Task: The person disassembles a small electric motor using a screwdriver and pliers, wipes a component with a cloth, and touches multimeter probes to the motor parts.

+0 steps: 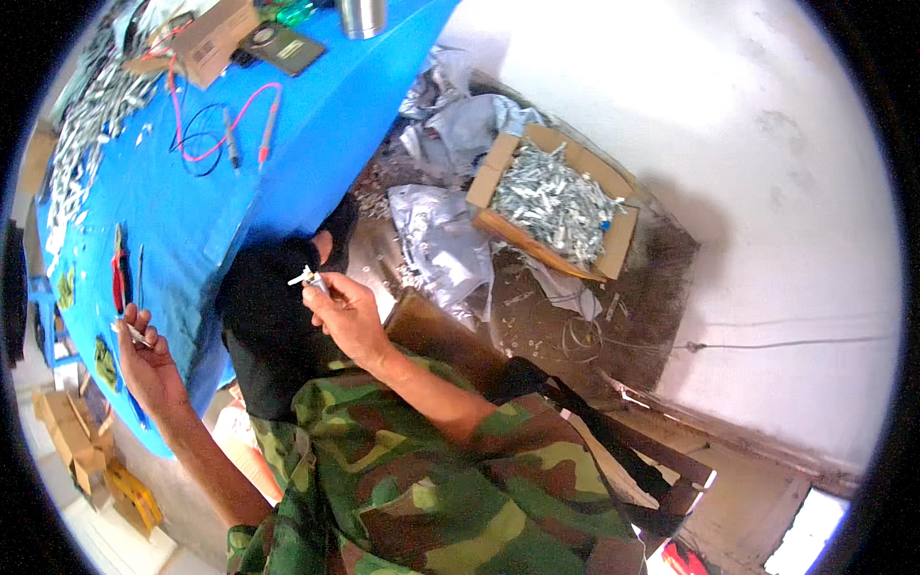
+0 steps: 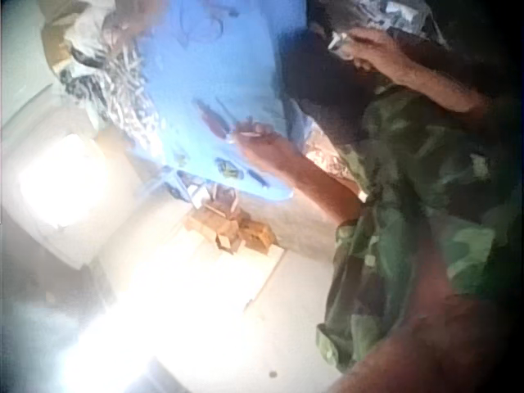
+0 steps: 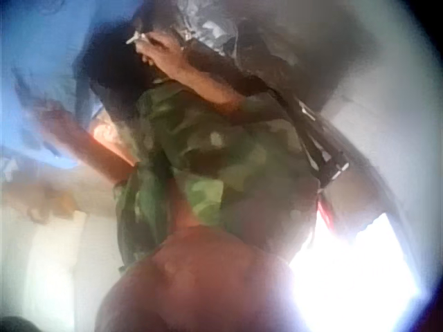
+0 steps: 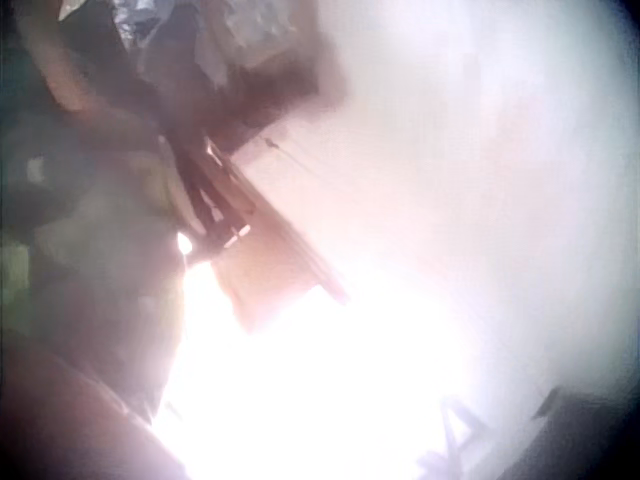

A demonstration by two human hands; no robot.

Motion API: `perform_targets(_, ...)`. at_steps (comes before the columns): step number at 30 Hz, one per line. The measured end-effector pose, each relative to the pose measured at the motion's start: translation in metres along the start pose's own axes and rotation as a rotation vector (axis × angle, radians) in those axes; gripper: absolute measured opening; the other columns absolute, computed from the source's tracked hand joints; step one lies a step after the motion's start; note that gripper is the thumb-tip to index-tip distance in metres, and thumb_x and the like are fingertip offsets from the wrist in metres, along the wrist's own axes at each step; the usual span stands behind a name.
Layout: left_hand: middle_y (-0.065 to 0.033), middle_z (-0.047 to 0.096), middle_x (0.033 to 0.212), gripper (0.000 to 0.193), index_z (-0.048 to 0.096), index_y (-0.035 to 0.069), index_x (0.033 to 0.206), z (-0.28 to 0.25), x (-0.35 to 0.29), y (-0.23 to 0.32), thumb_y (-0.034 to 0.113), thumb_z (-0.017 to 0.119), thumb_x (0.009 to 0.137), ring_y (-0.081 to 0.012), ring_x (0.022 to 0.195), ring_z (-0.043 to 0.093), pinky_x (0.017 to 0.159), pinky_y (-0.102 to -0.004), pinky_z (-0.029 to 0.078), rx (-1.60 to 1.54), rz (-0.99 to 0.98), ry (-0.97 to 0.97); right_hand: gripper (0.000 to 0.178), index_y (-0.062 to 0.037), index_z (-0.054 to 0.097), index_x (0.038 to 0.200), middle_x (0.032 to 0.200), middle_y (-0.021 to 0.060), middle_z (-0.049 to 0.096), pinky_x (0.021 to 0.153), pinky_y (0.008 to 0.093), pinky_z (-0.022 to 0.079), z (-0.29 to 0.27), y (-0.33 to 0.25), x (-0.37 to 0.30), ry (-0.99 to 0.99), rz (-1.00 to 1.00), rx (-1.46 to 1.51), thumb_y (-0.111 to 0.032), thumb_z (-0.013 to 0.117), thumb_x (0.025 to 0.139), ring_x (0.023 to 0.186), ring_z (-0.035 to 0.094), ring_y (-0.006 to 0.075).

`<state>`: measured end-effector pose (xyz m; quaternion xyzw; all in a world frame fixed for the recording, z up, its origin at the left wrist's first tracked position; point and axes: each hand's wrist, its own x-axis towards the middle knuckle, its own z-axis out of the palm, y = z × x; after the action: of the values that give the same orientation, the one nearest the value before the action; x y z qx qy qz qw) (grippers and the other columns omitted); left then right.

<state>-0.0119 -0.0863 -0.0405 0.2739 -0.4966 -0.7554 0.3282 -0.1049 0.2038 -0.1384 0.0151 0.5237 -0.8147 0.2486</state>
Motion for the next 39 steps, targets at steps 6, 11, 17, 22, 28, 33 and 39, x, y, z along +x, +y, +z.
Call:
perform_targets(6,-0.0091,0.071,0.106,0.043,0.062,-0.002,0.130,0.093,-0.002,0.006,0.035,0.049,0.113,-0.0099,0.076,0.057,0.061,-0.0232,0.046,-0.036,0.090,-0.155,0.017,-0.0055,0.071,0.109,0.084,-0.0042,0.066,0.053,0.0203,0.044,-0.011,-0.007,-0.006,0.109,-0.004,0.127,-0.021,0.071,0.103,0.066,0.059,0.0033)
perform_targets(11,-0.0099,0.071,0.107,0.049,0.062,-0.001,0.134,0.122,0.023,0.005,0.040,0.047,0.113,-0.0126,0.080,0.061,0.071,-0.0248,0.052,-0.034,0.146,-0.227,0.020,-0.0050,0.070,0.103,0.085,-0.0030,0.067,0.052,0.0213,0.043,-0.016,-0.006,-0.009,0.191,0.022,0.096,-0.025,0.071,0.102,0.062,0.057,0.0047)
perform_targets(17,-0.0264,0.057,0.146,0.062,0.055,-0.005,0.145,0.270,-0.081,-0.064,0.041,0.064,0.104,-0.0395,0.133,0.057,0.113,-0.0448,0.043,0.959,0.697,-0.752,0.024,-0.0063,0.069,0.106,0.085,-0.0029,0.067,0.054,0.0227,0.044,-0.027,0.005,-0.013,0.183,-0.003,0.107,-0.030,0.070,0.102,0.064,0.058,0.0049)
perform_targets(22,-0.0203,0.063,0.137,0.051,0.057,-0.005,0.142,0.217,-0.085,-0.068,0.022,0.070,0.101,-0.0263,0.116,0.067,0.097,-0.0365,0.054,0.757,0.353,-0.642,0.018,-0.0070,0.070,0.105,0.083,-0.0045,0.066,0.054,0.0226,0.043,-0.029,-0.004,-0.024,0.254,0.022,0.161,-0.025,0.069,0.103,0.064,0.057,0.0048)
perform_targets(28,-0.0134,0.072,0.124,0.041,0.061,-0.004,0.139,0.130,-0.078,-0.059,0.020,0.064,0.105,-0.0167,0.098,0.067,0.084,-0.0305,0.054,0.711,0.226,-0.414,0.018,-0.0085,0.070,0.108,0.091,-0.0017,0.070,0.055,0.0217,0.045,-0.037,-0.001,-0.025,0.278,0.032,0.104,-0.026,0.068,0.104,0.065,0.059,0.0050)
perform_targets(33,-0.0110,0.074,0.116,0.041,0.063,-0.002,0.137,0.093,-0.092,-0.050,0.025,0.063,0.107,-0.0114,0.085,0.066,0.073,-0.0255,0.052,0.749,0.205,-0.307,0.020,-0.0077,0.069,0.111,0.095,0.0004,0.071,0.056,0.0219,0.046,-0.039,-0.001,-0.027,0.265,0.012,0.096,-0.026,0.067,0.105,0.067,0.060,0.0054)
perform_targets(39,-0.0096,0.076,0.111,0.035,0.066,-0.001,0.131,0.059,-0.084,-0.051,0.024,0.065,0.106,-0.0096,0.080,0.066,0.070,-0.0238,0.051,0.626,0.168,-0.264,0.027,-0.0065,0.069,0.113,0.094,0.0017,0.071,0.057,0.0239,0.048,-0.031,-0.014,-0.038,0.276,-0.022,0.041,-0.029,0.055,0.110,0.067,0.061,0.0079)
